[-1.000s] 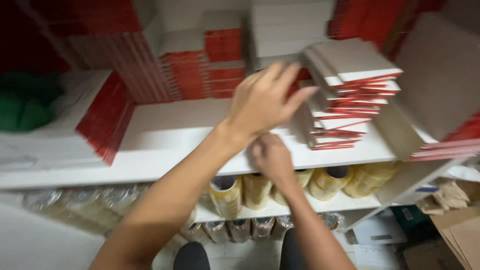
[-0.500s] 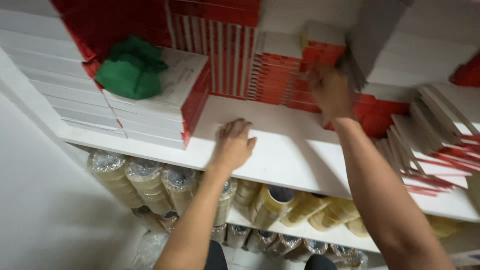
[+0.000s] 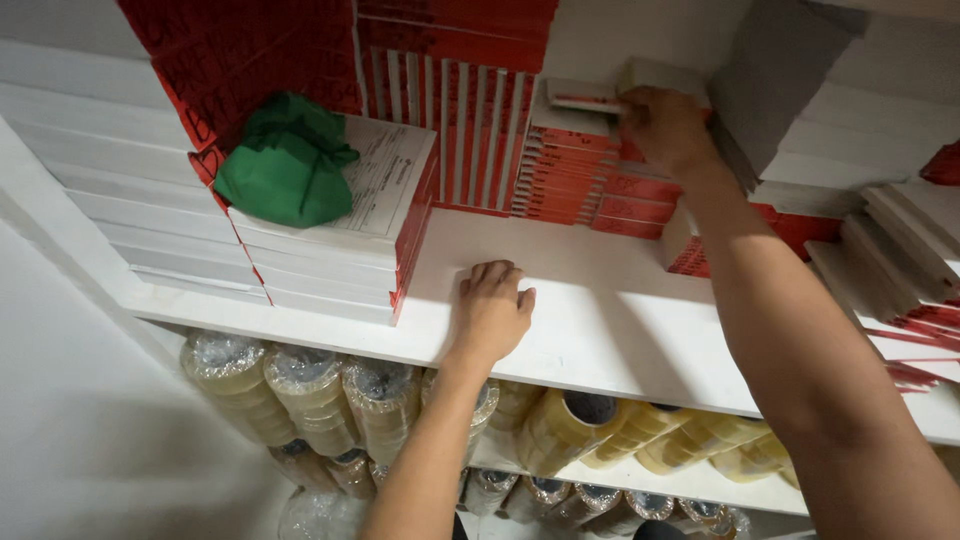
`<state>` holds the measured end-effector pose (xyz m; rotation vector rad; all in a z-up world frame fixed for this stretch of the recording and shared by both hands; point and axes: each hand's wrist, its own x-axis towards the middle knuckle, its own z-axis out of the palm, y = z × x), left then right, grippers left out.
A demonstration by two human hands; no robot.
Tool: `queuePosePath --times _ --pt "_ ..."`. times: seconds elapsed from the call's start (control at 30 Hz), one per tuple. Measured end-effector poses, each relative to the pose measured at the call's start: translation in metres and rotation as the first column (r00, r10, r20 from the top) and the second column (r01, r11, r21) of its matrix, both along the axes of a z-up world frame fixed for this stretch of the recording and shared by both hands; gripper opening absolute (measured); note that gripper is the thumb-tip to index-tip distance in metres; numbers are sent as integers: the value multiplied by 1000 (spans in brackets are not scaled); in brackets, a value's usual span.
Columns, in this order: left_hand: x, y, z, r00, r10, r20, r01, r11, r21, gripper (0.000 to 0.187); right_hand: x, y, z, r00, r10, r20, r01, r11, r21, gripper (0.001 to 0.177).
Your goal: The person takes red and white notepads from a shelf, flips through the pages of several pads, and stacks them together on the same shelf.
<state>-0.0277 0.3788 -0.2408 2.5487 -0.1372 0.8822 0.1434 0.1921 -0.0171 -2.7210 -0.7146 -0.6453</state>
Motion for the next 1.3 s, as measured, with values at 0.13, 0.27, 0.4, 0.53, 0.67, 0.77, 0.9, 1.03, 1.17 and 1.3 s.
queuePosePath --times 0.13,0.27,0.4,0.53,0.67,0.77,0.9,1.03,1.17,1.3 --pt "-2 5 2 1000 -26 -12 25 997 -69 32 -10 -16 3 928 102 359 -167 974 155 32" --pt "5 11 -9 989 -70 128 71 997 -4 27 -68 -81 15 895 102 434 -154 984 86 33" --pt "5 8 -11 988 -42 145 30 996 85 32 -168 -145 51 992 -9 125 -29 953 303 29" --pt "2 6 -10 985 -13 170 -19 982 186 32 -214 -221 53 984 60 169 -141 843 520 29" --pt "-13 -5 5 993 20 116 -42 982 186 30 -225 -313 30 976 -75 206 -42 859 510 21" --pt "-14 -6 3 993 49 107 -76 961 267 30 -206 -385 -4 921 -214 326 89 930 358 13" --pt "-12 -7 1 997 72 5 -71 969 237 35 -195 -425 -33 854 -207 478 193 978 78 19" --pt "-13 -7 3 997 75 -33 -65 969 237 33 -208 -416 -30 905 -291 309 304 953 8 34" --pt "-13 -7 3 997 80 -21 -72 969 238 35 -215 -410 -33 926 -235 297 260 964 -49 51" --pt "-13 -6 1 998 57 31 -63 969 239 35 -196 -428 -46 951 -163 262 174 984 -21 35"
